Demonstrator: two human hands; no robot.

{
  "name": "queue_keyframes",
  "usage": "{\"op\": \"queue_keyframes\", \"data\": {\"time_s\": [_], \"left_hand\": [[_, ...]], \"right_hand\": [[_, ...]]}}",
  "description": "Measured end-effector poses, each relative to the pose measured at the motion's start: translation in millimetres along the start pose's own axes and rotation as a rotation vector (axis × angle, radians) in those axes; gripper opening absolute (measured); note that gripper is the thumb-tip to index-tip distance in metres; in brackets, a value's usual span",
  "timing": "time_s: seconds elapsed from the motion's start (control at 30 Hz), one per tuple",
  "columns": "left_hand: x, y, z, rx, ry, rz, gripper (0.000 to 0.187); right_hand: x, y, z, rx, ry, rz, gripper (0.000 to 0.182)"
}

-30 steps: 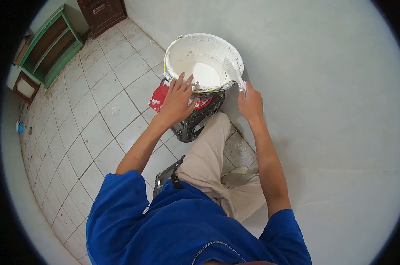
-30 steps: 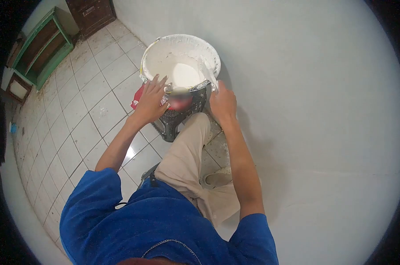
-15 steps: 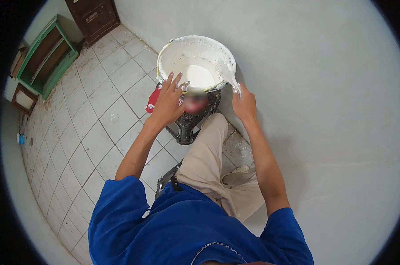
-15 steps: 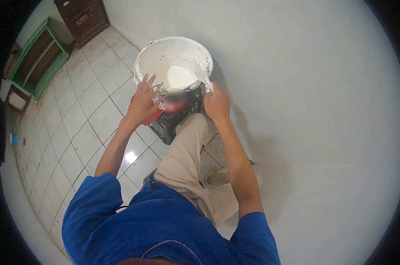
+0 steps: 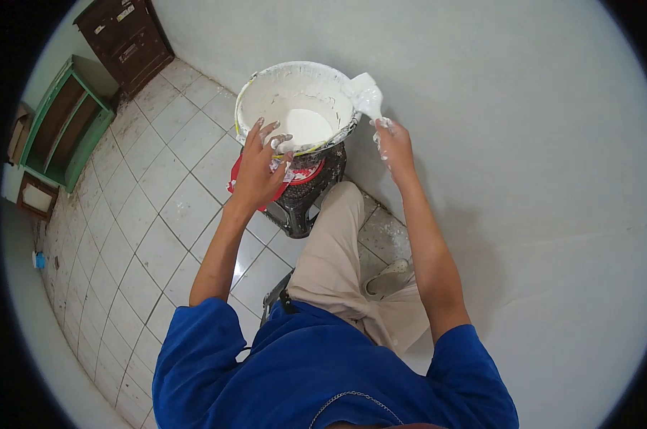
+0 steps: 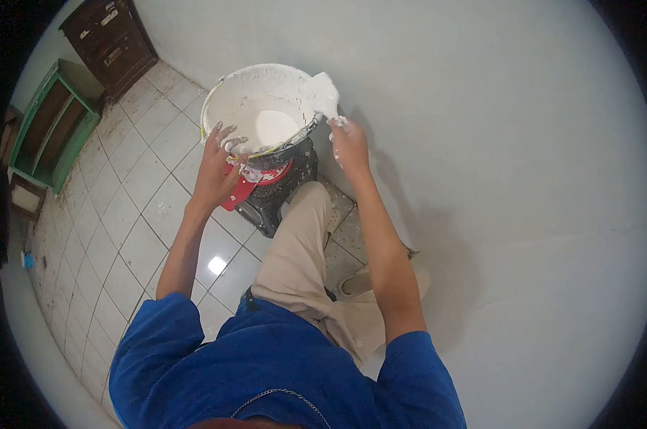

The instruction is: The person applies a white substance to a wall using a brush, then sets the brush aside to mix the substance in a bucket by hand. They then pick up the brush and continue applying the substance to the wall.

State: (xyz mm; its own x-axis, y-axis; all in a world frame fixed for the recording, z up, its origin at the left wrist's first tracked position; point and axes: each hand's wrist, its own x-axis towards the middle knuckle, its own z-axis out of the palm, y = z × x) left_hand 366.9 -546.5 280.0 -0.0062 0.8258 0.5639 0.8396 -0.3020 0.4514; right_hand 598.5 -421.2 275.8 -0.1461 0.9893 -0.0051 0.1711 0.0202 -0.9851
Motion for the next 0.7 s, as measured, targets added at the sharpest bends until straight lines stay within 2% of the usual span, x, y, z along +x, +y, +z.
{"op": "queue_keyframes", "data": {"time_s": [0.07,0.17,0.27,0.4,0.47,0.57,0.7], "left_hand": [[0,-1,0,0.003,0.003,0.002,0.025],[-1,-2,2,0.007,-0.010,0.007,0.025],[-1,0,2,0.003,-0.005,0.017,0.024],[0,4,2,-0.014,-0.002,0.013,0.023],[3,5,2,-0.026,0.010,0.023,0.022],[3,4,1,-0.041,0.010,0.006,0.022],[-1,1,2,-0.033,0.010,0.022,0.022]], "right_hand": [[8,25,-1,-0.496,0.051,-0.264,0.022],[0,12,-4,-0.507,0.041,-0.230,0.028],[-7,7,0,-0.419,0.106,-0.268,0.026],[-3,23,-1,-0.535,0.069,-0.201,0.024],[-5,10,-4,-0.513,0.036,-0.209,0.023],[-7,7,-1,-0.459,0.117,-0.311,0.022],[-1,15,-2,-0.592,0.078,-0.218,0.022]]}}
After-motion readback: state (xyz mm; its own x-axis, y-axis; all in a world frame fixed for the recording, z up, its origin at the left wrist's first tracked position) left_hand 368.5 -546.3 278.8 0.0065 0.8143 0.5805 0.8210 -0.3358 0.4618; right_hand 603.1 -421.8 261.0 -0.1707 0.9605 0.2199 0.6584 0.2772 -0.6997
